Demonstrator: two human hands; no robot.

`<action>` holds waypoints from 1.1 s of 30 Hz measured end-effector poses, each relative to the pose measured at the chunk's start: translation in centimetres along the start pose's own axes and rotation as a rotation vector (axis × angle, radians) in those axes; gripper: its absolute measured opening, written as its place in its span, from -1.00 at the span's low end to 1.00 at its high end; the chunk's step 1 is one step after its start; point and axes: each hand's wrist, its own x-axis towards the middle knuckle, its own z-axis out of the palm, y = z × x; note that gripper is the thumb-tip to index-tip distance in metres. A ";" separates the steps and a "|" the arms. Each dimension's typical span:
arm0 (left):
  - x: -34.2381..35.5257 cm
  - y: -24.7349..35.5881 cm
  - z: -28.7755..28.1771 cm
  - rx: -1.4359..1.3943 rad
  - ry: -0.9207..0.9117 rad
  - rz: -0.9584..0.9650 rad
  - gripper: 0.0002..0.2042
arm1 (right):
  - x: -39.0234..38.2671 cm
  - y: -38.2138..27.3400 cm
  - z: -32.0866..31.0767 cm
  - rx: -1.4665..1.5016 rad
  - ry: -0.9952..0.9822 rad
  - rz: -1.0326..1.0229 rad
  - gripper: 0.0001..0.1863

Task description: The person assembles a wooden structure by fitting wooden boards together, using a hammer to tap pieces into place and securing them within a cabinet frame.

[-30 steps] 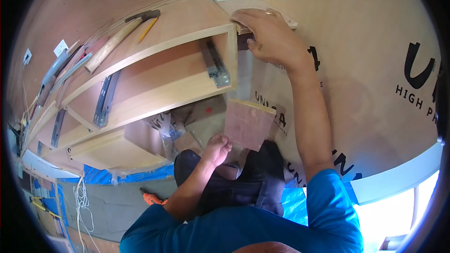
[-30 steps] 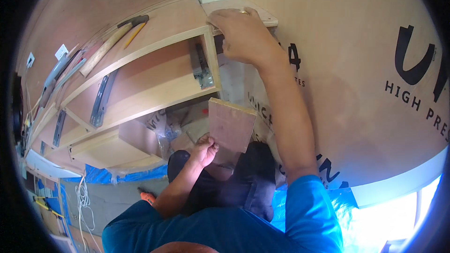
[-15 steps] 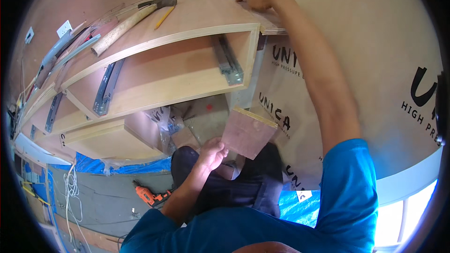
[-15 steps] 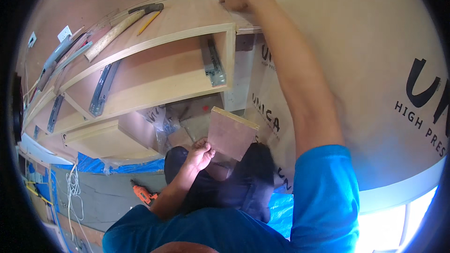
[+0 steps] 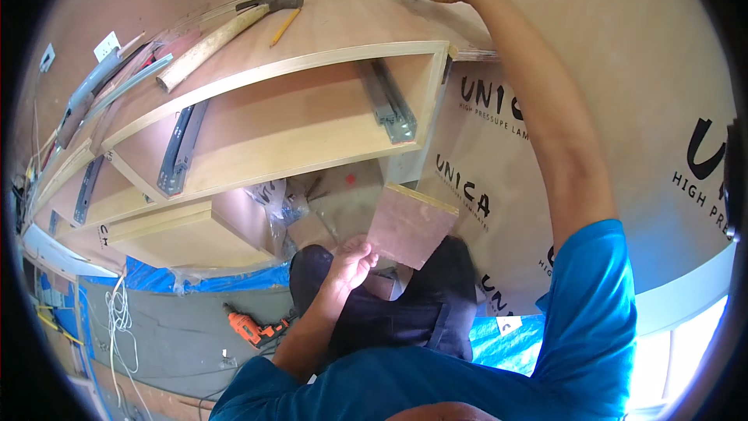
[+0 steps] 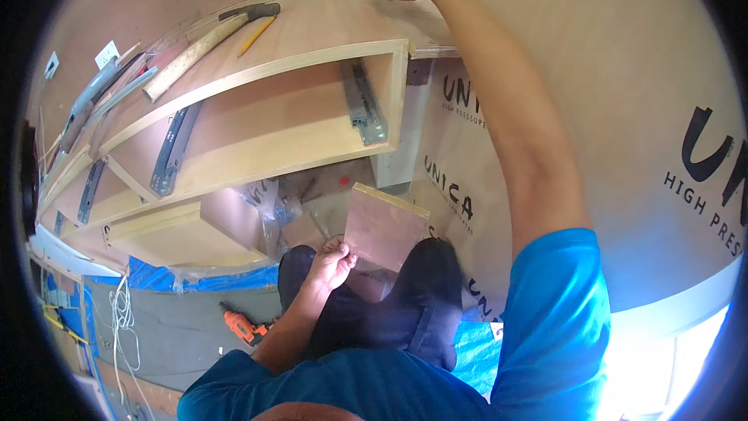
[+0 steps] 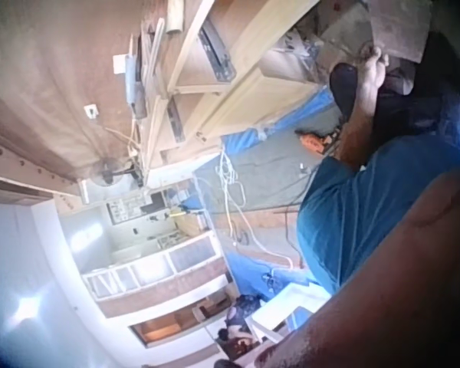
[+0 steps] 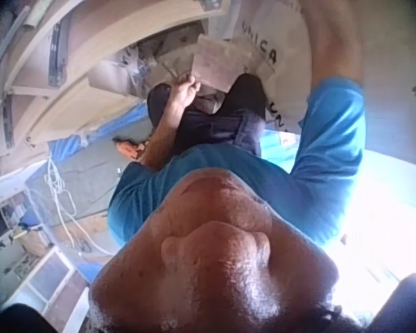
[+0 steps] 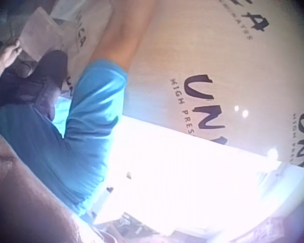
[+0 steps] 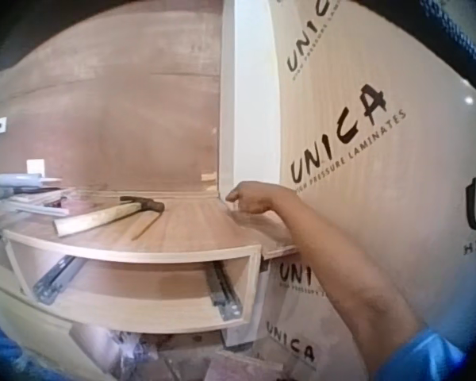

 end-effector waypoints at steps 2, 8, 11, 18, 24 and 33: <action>-0.4 -0.3 -0.7 -0.021 0.028 -0.002 -0.92 | 0.2 0.2 -0.3 -0.027 0.145 -0.017 -0.43; -1.6 -0.8 -1.8 -0.027 0.083 -0.024 -0.93 | -0.9 -4.8 -0.4 -0.227 -0.211 0.099 -0.36; -1.0 -1.2 -1.6 -0.020 0.065 -0.001 -0.92 | -1.6 -3.0 0.2 0.006 -0.077 0.114 -0.21; -1.2 -0.6 -1.1 -0.055 0.072 0.029 -0.93 | -2.0 -3.6 -0.1 0.118 -0.116 0.084 -0.18; -1.1 -0.1 -1.6 -0.039 0.063 0.085 -0.94 | -1.6 -5.5 0.0 -0.165 -0.088 0.025 -0.26; -0.7 1.4 0.1 -0.033 0.021 0.103 -0.92 | -2.1 -1.9 -0.6 0.090 -0.120 0.060 -0.35</action>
